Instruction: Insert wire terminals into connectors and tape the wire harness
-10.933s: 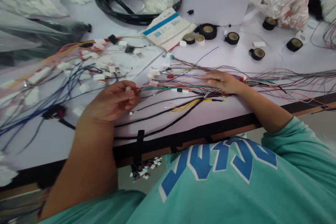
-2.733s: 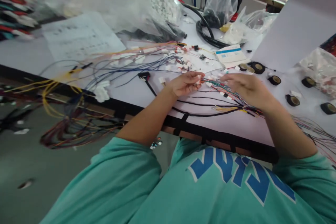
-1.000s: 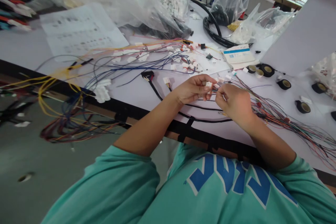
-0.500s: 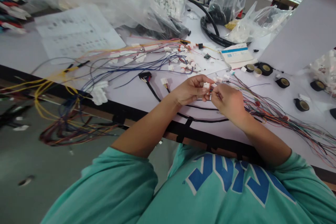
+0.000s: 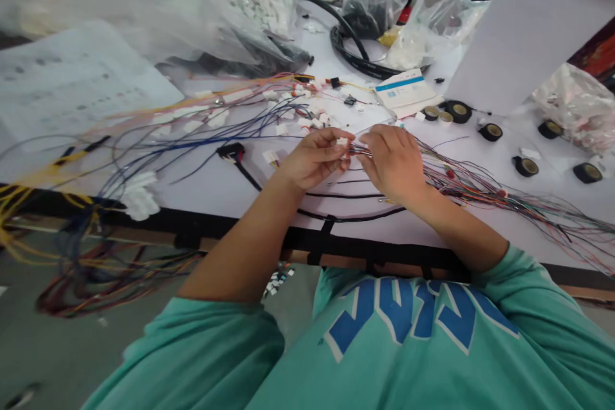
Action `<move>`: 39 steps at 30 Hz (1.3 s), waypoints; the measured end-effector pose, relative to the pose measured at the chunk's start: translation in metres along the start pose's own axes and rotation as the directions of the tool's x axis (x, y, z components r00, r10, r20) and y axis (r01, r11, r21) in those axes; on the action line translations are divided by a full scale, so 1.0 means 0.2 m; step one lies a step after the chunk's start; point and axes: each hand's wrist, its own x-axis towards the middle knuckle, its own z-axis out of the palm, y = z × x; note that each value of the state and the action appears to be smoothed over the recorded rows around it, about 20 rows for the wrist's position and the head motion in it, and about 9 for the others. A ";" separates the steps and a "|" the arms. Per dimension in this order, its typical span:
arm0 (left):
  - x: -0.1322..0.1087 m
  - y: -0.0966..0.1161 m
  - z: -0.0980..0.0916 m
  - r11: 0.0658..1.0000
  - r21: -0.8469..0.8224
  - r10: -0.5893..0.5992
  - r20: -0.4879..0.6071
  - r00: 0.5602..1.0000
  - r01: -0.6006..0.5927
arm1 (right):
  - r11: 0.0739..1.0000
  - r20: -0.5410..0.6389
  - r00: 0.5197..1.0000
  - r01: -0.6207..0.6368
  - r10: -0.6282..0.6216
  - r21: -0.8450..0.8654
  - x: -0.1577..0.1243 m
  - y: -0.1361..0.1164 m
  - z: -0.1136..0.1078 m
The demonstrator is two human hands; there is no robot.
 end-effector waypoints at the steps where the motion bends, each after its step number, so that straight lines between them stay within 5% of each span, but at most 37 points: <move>1: 0.00 0.00 0.00 1.000 0.015 -0.004 -0.021 1.000 0.005 | 1.000 0.047 0.999 -0.024 0.024 -0.014 0.01 0.00 0.00; 5: 0.01 0.02 -0.03 0.994 0.082 -0.061 -0.087 0.994 0.069 | 0.994 0.330 0.938 -0.097 0.105 -0.039 0.03 0.02 0.03; 12: 0.03 0.03 -0.10 0.965 0.168 -0.182 -0.117 0.976 0.200 | 0.988 0.483 0.872 -0.137 0.083 0.077 -0.07 0.25 0.00; 19: 0.06 0.02 -0.12 0.920 0.214 -0.305 -0.132 0.943 0.327 | 0.862 0.486 0.873 -0.267 0.028 0.431 -0.28 0.58 -0.02; 29: 0.07 0.01 -0.09 0.897 0.237 -0.326 -0.212 0.921 0.372 | 0.976 0.448 0.878 -0.213 0.167 0.055 -0.33 0.44 0.07; 35: 0.06 -0.04 -0.08 0.827 0.388 -0.253 -0.391 0.885 0.407 | 0.970 0.466 0.882 -0.171 0.072 0.173 -0.31 0.48 0.08; 39: 0.05 -0.06 -0.10 0.821 0.424 -0.200 -0.417 0.887 0.384 | 0.942 0.273 0.960 -0.139 0.053 0.304 -0.32 0.63 -0.02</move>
